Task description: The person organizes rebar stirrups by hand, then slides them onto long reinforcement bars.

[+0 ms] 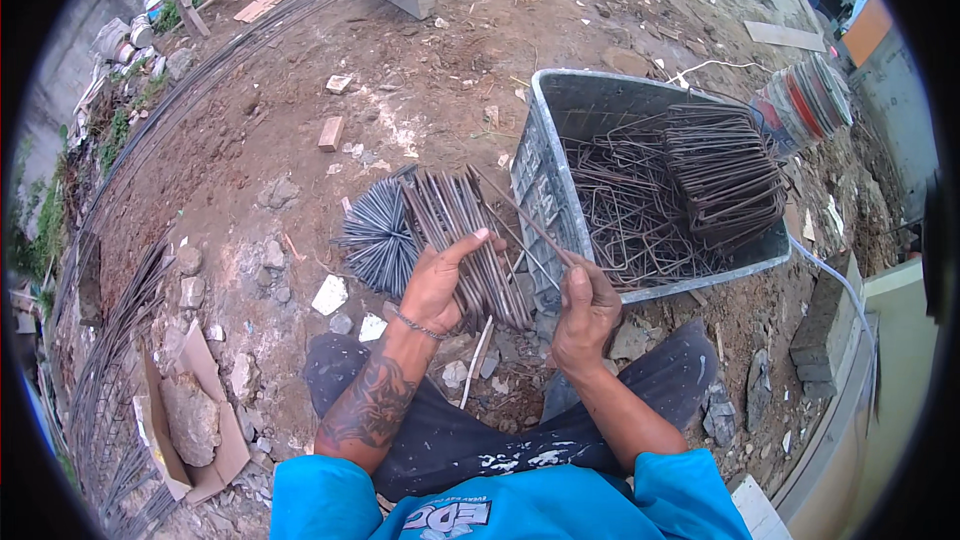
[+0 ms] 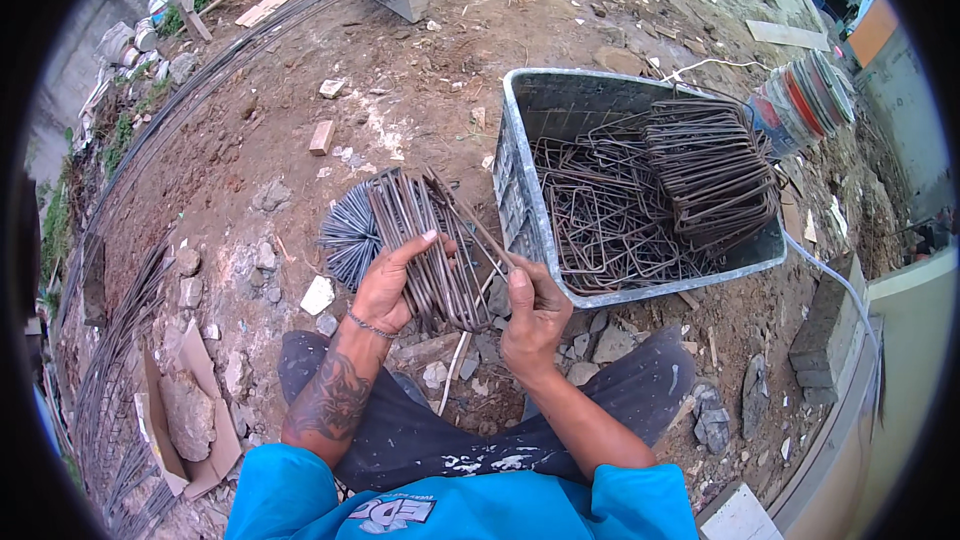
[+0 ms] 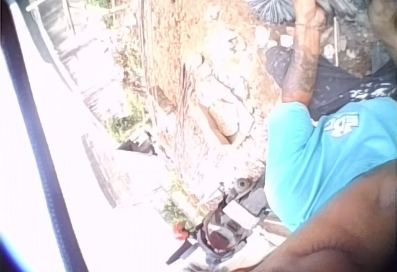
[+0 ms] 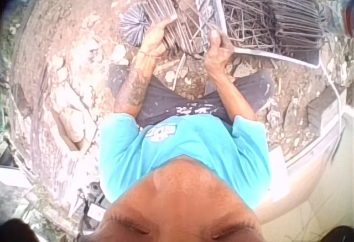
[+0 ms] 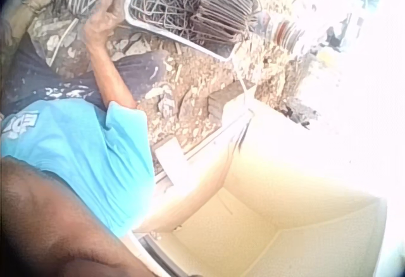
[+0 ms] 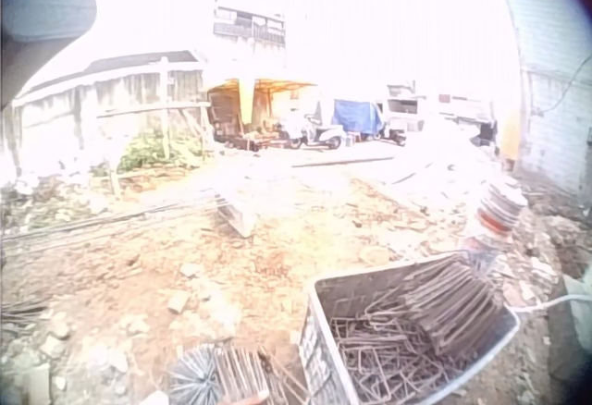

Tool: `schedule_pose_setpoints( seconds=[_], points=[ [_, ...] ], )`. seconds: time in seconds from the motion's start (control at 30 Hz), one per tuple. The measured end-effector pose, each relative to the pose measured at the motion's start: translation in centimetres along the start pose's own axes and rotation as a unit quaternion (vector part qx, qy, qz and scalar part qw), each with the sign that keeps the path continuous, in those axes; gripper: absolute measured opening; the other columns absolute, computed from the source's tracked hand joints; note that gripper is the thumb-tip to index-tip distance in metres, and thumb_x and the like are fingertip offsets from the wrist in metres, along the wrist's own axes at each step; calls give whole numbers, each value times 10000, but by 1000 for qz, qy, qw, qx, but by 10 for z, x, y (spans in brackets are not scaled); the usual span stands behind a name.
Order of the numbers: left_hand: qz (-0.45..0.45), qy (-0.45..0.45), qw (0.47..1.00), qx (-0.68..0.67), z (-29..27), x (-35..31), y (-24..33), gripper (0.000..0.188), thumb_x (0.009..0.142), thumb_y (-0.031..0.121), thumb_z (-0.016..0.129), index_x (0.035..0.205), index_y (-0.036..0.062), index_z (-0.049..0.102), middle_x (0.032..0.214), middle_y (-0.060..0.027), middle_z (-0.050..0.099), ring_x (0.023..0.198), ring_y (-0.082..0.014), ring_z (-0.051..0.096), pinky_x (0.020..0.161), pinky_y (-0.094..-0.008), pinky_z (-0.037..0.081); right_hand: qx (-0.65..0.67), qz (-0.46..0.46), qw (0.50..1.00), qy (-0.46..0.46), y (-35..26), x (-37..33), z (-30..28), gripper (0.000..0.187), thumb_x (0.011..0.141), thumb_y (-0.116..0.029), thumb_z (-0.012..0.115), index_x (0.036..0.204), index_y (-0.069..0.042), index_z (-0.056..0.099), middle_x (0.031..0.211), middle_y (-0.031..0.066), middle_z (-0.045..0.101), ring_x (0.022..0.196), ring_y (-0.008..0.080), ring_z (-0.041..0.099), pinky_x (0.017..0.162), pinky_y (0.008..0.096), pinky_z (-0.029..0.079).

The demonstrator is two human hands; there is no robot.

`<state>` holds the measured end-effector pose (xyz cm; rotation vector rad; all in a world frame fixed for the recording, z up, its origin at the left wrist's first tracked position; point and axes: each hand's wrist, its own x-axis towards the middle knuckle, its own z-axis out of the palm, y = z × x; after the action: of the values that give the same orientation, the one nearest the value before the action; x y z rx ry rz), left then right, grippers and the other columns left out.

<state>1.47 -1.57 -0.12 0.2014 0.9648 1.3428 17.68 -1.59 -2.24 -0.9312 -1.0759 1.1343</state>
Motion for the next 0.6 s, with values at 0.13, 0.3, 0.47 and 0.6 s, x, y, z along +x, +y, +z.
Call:
schedule_pose_setpoints(
  seconds=[0.13,0.3,0.47,0.6],
  points=[
    [16,8,1000,2,-5,1,-1,195,813,72,647,966,-36,589,841,-118,648,709,-180,644,622,-289,565,-45,19,992,-120,9,-21,2,236,851,-140,563,988,49,587,843,27,524,737,94,485,694,241,403],
    [22,22,998,46,-5,2,-3,185,787,39,666,936,-45,594,805,-116,654,678,-172,640,602,-282,565,-19,178,964,-198,10,-12,5,181,856,-148,513,936,6,563,785,14,537,674,76,490,652,225,415],
    [29,-3,998,61,3,4,-5,216,797,38,662,970,-59,578,804,-124,659,665,-178,648,598,-282,572,-4,226,955,-192,24,-3,5,298,945,-288,496,945,-2,580,781,-24,551,709,57,480,657,212,407],
    [32,-13,998,57,-2,8,-5,239,816,40,638,1016,-66,560,878,-139,653,751,-184,649,642,-286,574,2,245,935,-255,11,4,-2,280,902,-261,578,994,3,591,834,-3,580,754,68,502,710,218,415]
  ],
)
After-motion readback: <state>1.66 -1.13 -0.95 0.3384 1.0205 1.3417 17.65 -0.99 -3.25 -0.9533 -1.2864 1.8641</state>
